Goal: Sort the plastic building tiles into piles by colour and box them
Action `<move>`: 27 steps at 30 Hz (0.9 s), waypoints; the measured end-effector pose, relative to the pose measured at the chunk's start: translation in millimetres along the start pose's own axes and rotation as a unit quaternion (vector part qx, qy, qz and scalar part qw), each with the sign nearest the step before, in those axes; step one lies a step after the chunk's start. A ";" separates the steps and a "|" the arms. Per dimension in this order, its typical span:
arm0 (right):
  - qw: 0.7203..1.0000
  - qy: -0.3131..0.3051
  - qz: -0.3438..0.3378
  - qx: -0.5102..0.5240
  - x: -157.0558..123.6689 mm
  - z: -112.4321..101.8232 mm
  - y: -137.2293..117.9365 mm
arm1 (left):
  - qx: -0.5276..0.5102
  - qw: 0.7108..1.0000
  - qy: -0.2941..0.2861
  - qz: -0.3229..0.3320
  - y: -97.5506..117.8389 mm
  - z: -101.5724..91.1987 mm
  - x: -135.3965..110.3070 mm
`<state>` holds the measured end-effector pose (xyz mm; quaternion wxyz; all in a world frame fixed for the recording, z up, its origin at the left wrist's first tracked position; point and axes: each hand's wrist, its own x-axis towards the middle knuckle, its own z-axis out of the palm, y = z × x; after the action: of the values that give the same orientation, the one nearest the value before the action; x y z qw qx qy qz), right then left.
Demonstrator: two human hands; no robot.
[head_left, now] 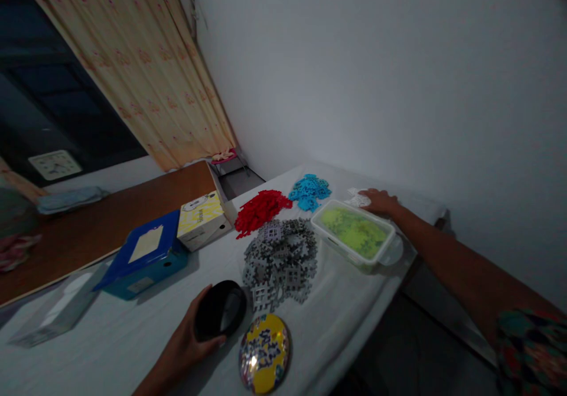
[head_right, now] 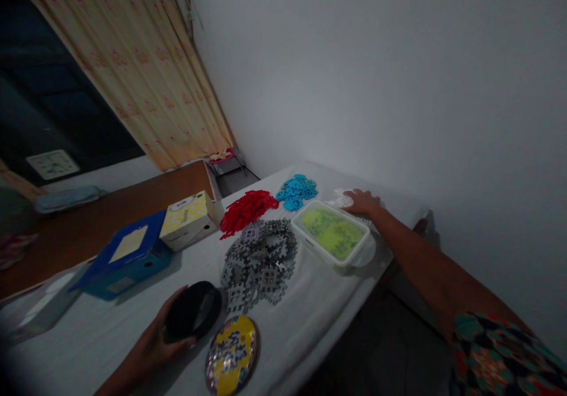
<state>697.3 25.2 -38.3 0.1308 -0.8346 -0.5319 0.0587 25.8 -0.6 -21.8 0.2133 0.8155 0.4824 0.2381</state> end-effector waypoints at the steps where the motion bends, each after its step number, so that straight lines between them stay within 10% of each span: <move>1: 1.000 0.011 -0.004 0.006 -1.0 0.9 -0.5 | -0.003 1.000 0.005 0.001 0.0 0.8 0.5; 27: 0.986 0.108 -0.096 0.079 32.7 20.4 -1.9 | -0.039 0.999 0.021 -0.023 11.0 4.5 -5.2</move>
<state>704.8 58.7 -55.9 0.2582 -0.7683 -0.5857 -0.0032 33.9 -10.6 -20.0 0.2403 0.7898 0.4960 0.2692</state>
